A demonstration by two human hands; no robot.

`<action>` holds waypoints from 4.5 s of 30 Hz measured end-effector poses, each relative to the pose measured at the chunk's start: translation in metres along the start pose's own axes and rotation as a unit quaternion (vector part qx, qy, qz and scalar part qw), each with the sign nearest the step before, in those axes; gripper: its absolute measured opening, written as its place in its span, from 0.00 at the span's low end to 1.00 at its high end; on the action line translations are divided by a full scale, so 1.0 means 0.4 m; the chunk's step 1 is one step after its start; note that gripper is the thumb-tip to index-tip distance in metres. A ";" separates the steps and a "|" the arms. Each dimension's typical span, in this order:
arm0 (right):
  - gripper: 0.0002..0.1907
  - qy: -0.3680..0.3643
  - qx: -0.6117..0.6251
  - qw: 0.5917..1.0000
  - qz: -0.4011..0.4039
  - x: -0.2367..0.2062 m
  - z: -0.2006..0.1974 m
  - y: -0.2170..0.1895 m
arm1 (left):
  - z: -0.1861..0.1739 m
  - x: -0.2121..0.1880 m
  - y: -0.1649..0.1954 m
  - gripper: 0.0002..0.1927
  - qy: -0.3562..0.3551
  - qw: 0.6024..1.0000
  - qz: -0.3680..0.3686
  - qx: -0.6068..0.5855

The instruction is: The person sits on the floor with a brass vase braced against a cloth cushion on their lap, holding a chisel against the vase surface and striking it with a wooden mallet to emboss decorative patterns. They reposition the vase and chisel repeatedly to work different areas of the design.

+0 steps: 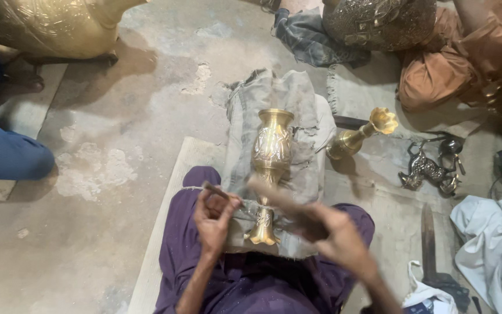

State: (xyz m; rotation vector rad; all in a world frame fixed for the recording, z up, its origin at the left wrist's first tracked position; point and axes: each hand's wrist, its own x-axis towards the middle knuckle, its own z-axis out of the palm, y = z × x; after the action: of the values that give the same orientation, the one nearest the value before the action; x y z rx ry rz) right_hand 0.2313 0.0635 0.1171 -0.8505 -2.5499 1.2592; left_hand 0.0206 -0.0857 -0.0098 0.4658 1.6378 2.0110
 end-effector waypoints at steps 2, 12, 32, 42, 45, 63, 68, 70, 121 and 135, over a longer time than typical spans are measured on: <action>0.27 0.001 -0.003 1.000 -0.017 -0.029 0.075 0.015 | 0.019 -0.042 -0.016 0.25 0.002 0.999 -0.051 -0.004; 0.27 0.130 -0.087 0.987 -0.027 -0.064 0.209 0.046 | 0.111 -0.072 -0.018 0.34 -0.060 0.953 0.009 -0.295; 0.18 0.152 0.286 0.945 0.044 -0.060 0.104 0.145 | 0.010 0.058 0.045 0.27 -0.130 0.988 0.051 0.064; 0.13 0.101 0.318 0.940 0.078 -0.033 0.133 0.233 | 0.107 0.176 0.125 0.28 -0.345 0.916 0.116 0.169; 0.22 0.158 0.227 0.960 0.039 -0.035 0.075 0.230 | 0.117 0.183 0.147 0.23 -0.370 0.895 0.121 0.221; 0.42 0.179 -0.233 0.948 -0.126 0.035 -0.183 0.087 | 0.118 0.191 0.163 0.27 -0.396 0.863 0.165 0.266; 0.37 0.128 -0.357 0.924 -0.047 0.053 -0.200 0.041 | 0.112 0.186 0.146 0.26 -0.378 0.883 0.158 0.228; 0.42 0.145 -0.199 0.967 -0.068 0.059 -0.196 0.024 | 0.111 0.185 0.139 0.26 -0.366 0.888 0.159 0.229; 0.32 0.098 -0.439 0.890 -0.071 0.111 -0.248 -0.026 | 0.078 0.180 0.039 0.26 -0.320 0.925 0.171 0.116; 0.36 0.071 -0.531 0.837 -0.107 0.115 -0.275 -0.114 | 0.089 0.179 0.047 0.27 -0.307 0.932 0.172 0.089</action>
State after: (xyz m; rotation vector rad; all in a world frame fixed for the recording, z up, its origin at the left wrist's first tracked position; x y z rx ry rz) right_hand 0.2174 0.1416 0.2173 -0.6902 -2.9818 -0.4033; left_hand -0.0212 -0.0186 0.0126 1.3751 1.3974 1.6816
